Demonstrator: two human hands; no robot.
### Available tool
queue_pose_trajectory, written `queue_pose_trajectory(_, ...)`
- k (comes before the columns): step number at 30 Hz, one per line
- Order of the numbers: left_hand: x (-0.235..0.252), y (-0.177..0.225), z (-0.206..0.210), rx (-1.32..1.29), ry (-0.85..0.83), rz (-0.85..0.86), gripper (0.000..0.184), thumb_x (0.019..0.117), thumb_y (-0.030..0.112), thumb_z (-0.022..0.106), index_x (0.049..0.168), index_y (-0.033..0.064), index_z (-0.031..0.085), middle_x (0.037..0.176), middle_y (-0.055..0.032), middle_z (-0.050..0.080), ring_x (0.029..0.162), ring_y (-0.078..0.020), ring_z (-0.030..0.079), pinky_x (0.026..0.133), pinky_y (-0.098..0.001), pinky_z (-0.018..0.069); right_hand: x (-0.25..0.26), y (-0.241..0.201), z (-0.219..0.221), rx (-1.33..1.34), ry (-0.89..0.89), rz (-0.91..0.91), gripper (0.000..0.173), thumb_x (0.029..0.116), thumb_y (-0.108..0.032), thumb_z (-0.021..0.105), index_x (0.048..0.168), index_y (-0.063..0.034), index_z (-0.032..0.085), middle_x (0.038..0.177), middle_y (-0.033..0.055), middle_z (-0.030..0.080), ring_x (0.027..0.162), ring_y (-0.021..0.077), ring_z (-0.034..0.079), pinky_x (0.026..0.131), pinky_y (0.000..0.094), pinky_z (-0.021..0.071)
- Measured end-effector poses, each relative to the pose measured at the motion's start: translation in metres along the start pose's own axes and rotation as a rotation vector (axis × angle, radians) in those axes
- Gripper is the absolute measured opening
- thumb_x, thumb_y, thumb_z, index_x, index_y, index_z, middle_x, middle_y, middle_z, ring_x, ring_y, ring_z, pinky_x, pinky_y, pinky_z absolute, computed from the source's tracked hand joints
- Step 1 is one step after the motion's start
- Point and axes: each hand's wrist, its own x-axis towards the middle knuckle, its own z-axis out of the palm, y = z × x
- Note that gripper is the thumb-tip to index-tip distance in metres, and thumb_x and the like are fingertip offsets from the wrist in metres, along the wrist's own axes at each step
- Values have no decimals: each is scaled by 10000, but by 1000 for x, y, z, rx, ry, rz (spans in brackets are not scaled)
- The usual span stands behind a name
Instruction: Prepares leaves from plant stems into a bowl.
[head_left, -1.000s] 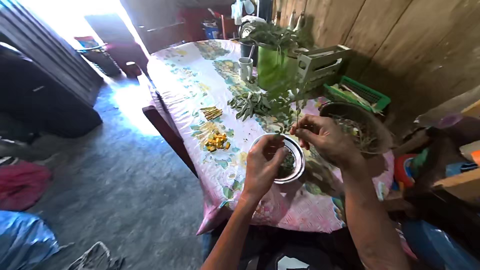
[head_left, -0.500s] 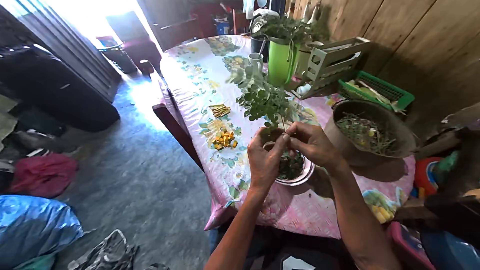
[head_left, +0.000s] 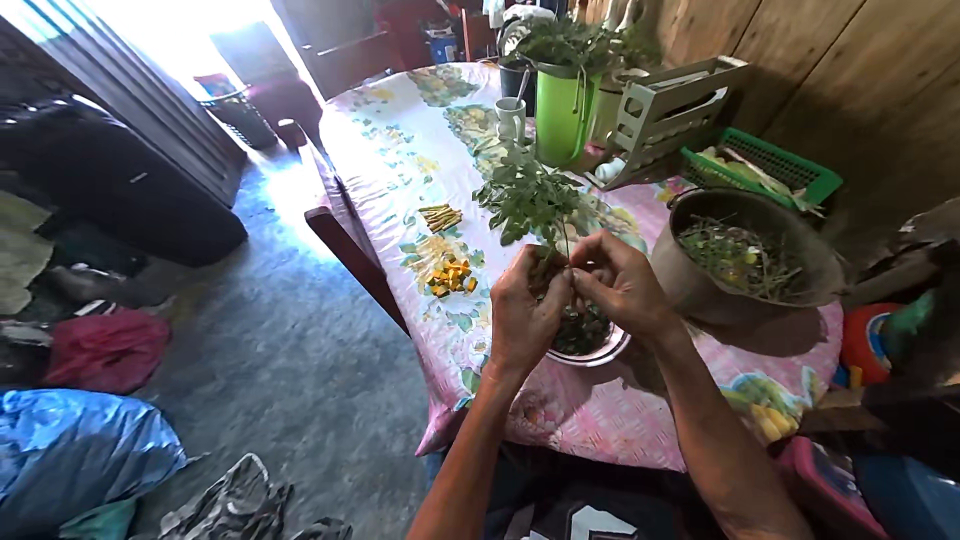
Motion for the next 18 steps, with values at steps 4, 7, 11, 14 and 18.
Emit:
queue_pose_trajectory(4,4,7,-6,-66,-13,-28,129,951,10,655,1078,26,636,931,-60,684,753,-125,681,656,-276,611,-1,-2,9,16,32,-81,274,943,20,606,1207,-38,564,1064,80,651,629,132,645,522,278,603)
queue_pose_trajectory(7,5,9,-9,-60,-19,-13,130,945,5,639,1074,24,635,921,-55,673,746,-115,668,647,-256,595,0,-2,12,7,33,-122,198,984,-9,583,1181,-15,603,1047,74,669,619,105,636,524,251,593)
queue_pose_trajectory(11,4,7,-17,-76,-59,11,162,925,-1,667,1083,18,633,914,-67,664,720,-121,660,625,-261,595,-1,-3,16,57,27,-68,141,1005,-30,567,1138,-27,614,945,65,672,558,103,610,474,244,572)
queue_pose_trajectory(14,3,5,-21,-68,-84,33,180,894,-21,683,1059,24,627,884,-52,652,700,-102,640,617,-242,578,-1,-3,17,43,1,-62,130,985,-23,585,1113,-36,601,882,64,683,529,102,608,457,241,561)
queue_pose_trajectory(18,0,4,-23,-62,-82,30,182,897,-11,674,1071,21,631,898,-47,658,698,-96,640,606,-238,574,-1,-4,20,49,-7,-88,172,962,-1,580,1132,-22,590,929,72,668,578,103,620,499,240,572)
